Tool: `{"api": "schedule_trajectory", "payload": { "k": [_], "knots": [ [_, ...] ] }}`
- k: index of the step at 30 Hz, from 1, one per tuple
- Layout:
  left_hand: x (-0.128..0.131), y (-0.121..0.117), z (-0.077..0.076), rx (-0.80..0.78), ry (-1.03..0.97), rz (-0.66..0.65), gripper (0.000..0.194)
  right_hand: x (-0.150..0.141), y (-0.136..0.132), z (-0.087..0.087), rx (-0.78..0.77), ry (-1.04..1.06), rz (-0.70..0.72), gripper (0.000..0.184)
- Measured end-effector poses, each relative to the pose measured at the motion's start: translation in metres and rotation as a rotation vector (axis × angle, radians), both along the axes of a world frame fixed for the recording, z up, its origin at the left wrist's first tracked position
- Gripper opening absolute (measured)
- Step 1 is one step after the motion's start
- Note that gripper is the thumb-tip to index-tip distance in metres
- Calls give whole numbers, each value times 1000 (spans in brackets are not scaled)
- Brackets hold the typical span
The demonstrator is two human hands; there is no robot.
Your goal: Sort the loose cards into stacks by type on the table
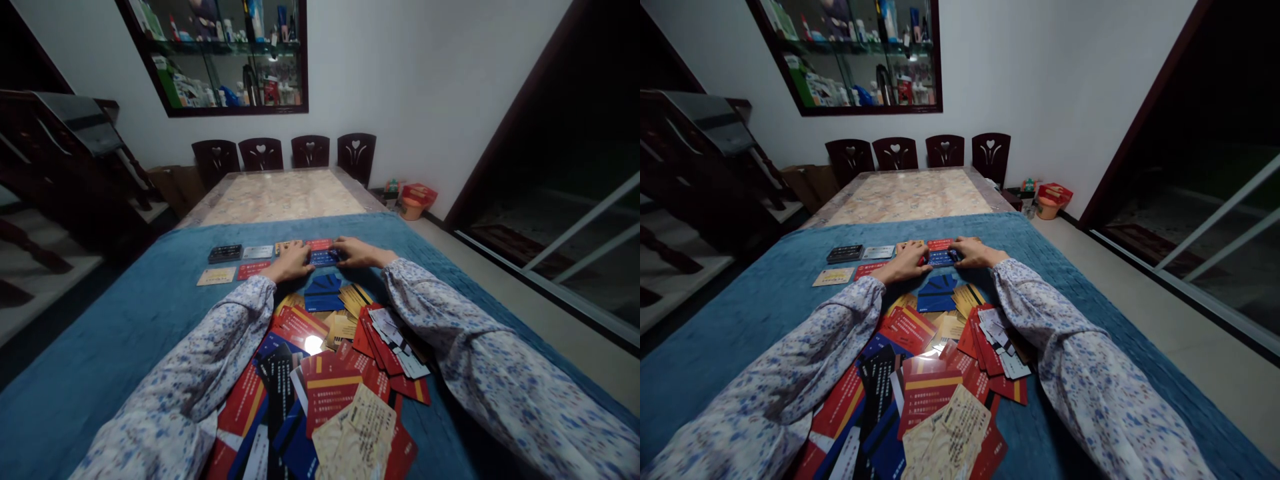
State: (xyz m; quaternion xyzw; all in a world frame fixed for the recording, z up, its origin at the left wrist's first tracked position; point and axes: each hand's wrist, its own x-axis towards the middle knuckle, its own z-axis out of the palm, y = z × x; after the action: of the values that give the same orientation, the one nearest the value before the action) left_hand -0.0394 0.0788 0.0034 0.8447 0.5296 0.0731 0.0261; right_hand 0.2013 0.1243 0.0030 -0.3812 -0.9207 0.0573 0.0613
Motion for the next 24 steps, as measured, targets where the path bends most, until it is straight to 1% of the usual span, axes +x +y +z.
{"api": "schedule_trajectory", "payload": {
  "k": [4, 9, 13, 17, 24],
  "knots": [
    [-2, -3, 2, 31, -3, -16, 21, 4, -3, 2, -1, 50, 7, 56],
    [-4, -11, 5, 90, -25, -76, 14, 8, -10, 6, 21, 85, 24, 49],
    [-5, -20, 7, 120, -48, -120, 17, 9, -18, 8, 40, 112, 26, 43],
    [-6, -29, 9, 125, -71, -152, 17, 10, -25, 8, 48, 156, 32, 40],
    [0, -42, 8, 124, -106, -201, 17, 16, -36, 7, 79, 199, 94, 37]
  ]
}}
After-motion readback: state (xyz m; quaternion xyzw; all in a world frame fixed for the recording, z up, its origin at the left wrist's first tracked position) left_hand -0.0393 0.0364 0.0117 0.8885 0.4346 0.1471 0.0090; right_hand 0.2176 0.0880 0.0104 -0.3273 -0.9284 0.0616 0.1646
